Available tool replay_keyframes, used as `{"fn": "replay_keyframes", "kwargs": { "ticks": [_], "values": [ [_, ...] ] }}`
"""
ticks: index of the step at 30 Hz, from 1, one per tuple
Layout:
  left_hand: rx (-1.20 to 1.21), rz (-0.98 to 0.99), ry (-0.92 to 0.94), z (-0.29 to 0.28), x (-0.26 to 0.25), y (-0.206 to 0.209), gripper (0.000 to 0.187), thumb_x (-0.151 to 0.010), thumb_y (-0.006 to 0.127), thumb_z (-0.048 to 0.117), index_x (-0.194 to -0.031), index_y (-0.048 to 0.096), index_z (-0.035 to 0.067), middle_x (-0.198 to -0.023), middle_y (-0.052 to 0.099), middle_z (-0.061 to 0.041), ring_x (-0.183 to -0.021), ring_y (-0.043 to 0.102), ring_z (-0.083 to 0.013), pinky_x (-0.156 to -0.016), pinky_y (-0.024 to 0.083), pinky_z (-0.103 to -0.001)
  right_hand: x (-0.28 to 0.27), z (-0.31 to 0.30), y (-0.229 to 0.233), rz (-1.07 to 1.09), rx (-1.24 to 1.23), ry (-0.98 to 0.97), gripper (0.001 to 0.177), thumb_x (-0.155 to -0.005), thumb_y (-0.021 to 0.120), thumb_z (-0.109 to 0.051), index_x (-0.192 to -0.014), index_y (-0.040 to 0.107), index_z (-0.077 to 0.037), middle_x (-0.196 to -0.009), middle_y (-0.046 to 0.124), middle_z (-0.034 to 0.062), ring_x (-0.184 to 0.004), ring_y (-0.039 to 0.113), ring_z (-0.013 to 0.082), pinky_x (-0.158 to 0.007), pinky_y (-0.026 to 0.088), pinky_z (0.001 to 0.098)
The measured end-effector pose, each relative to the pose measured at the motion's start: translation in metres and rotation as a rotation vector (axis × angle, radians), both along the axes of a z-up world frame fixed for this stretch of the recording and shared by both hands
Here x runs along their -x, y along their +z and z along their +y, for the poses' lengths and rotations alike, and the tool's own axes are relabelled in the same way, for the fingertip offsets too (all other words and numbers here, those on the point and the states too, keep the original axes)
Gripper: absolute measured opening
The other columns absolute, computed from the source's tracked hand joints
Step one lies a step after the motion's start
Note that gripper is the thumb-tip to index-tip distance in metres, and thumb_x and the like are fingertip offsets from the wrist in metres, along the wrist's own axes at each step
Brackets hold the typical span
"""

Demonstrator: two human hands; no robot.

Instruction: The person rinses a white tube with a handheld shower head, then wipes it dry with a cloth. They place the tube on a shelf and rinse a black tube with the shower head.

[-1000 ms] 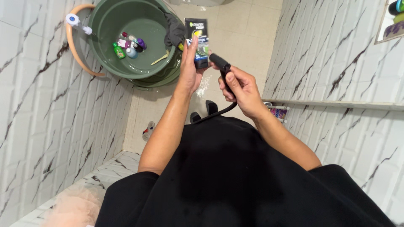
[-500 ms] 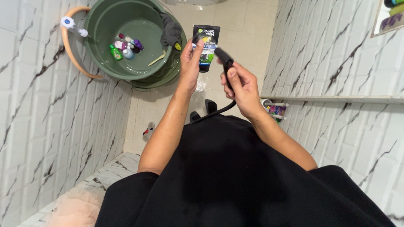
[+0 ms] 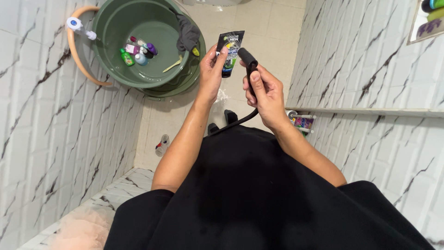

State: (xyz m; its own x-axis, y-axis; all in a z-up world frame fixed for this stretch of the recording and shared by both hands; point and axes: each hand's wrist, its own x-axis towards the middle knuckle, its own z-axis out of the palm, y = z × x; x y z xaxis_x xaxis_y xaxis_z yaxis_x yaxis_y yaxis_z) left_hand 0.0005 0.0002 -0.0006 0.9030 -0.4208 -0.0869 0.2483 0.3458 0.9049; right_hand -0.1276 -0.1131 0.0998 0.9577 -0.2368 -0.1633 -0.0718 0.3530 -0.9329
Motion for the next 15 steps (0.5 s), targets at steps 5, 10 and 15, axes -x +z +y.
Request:
{"fn": "replay_keyframes", "kwargs": {
  "ticks": [5,10,15],
  "values": [
    [-0.015,-0.007,0.014,0.0025,-0.0024,-0.0009,0.033,-0.107,0.063,0.024,-0.129,0.068,0.000,-0.107,0.070,0.001,-0.094,0.059,-0.0048,-0.082,0.049,-0.022,-0.0041,0.0032,-0.0025,-0.009,0.023,0.008,0.049,-0.112,0.054,-0.035,-0.149,0.055,-0.003,-0.093,0.055,0.0000,-0.064,0.042,0.0032,-0.055,0.034,0.0188],
    [-0.019,0.014,0.008,0.0046,-0.0031,0.0034,0.035,-0.107,0.063,0.026,-0.130,0.067,0.000,-0.107,0.070,0.000,-0.094,0.060,-0.0053,-0.082,0.050,-0.022,-0.0075,0.0062,-0.0032,-0.013,0.006,0.021,0.049,-0.112,0.054,-0.035,-0.150,0.054,-0.004,-0.092,0.056,0.0003,-0.064,0.043,0.0033,-0.056,0.035,0.0188],
    [-0.016,0.016,0.010,0.0067,-0.0024,0.0051,0.037,-0.107,0.063,0.026,-0.131,0.067,-0.001,-0.107,0.070,-0.001,-0.094,0.061,-0.0058,-0.082,0.050,-0.022,-0.0064,0.0076,-0.0038,-0.012,-0.001,0.036,0.049,-0.112,0.054,-0.034,-0.150,0.053,-0.004,-0.091,0.056,0.0004,-0.063,0.043,0.0033,-0.055,0.034,0.0188]
  ]
}}
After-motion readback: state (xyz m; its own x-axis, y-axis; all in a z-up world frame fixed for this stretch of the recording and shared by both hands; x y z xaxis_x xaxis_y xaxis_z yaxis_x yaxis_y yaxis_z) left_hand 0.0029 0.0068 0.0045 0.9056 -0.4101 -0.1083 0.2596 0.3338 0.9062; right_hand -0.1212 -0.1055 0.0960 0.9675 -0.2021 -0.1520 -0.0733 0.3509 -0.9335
